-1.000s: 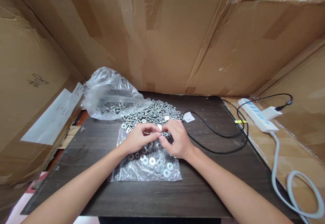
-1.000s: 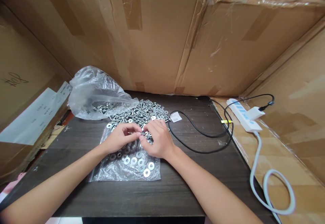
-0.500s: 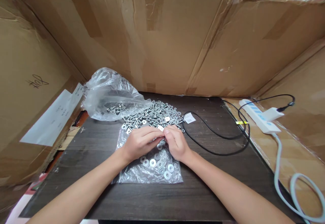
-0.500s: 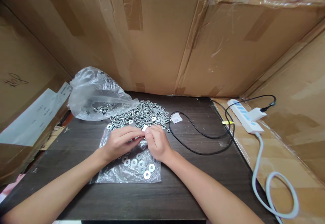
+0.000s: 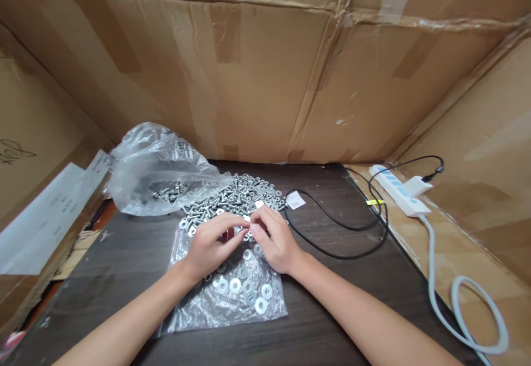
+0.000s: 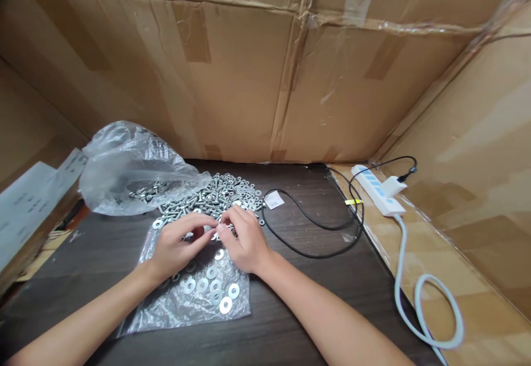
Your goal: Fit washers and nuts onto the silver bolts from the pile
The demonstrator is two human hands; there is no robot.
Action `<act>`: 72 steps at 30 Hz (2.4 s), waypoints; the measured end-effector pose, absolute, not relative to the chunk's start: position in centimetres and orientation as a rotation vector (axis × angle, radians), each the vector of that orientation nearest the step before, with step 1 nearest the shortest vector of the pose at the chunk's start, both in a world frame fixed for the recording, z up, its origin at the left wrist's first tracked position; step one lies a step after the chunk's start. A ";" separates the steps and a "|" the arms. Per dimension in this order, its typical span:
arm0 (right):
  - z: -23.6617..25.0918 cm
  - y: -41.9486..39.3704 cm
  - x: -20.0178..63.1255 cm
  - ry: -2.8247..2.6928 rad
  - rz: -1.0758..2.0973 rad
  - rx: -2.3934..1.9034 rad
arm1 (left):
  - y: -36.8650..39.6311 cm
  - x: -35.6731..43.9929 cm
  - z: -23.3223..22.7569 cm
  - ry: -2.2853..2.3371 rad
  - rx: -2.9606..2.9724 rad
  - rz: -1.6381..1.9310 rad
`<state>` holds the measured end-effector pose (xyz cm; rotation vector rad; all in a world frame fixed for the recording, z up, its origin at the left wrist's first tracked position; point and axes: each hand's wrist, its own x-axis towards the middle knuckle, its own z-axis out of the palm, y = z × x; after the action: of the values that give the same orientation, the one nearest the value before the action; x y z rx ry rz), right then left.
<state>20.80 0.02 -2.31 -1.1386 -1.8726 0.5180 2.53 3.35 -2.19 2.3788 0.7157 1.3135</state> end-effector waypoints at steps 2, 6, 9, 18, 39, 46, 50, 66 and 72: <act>-2.3 0.0 20.9 -1.885 0.513 -1.117 | 3.3 2.6 -2.1 0.729 2.331 1.321; -2.5 -0.1 20.9 -1.890 0.527 -1.117 | 3.3 2.6 -2.1 0.709 2.336 1.335; -2.6 0.0 20.9 -1.942 0.491 -1.099 | 3.3 2.6 -2.2 0.698 2.358 1.332; -2.7 0.3 20.9 -1.979 0.361 -1.149 | 3.3 2.6 -2.4 0.660 2.506 1.286; -2.6 -0.2 20.6 -1.873 0.493 -1.221 | 3.4 2.4 -1.1 0.791 2.027 0.969; -2.2 -0.2 20.6 -1.859 0.496 -1.156 | 3.6 2.3 -1.1 0.911 1.832 0.894; -2.1 -0.1 20.7 -1.835 0.454 -1.120 | 3.5 2.3 -1.2 0.950 1.838 0.890; -1.9 0.0 20.8 -1.813 0.464 -1.002 | 3.6 2.3 -1.2 0.944 1.869 0.906; -2.3 0.1 20.7 -1.814 0.506 -0.975 | 3.8 2.3 -1.5 0.944 1.893 0.906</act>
<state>20.68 0.09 -2.26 -0.9746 -1.8137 0.5065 2.35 3.79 -1.51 1.8926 0.9444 0.9058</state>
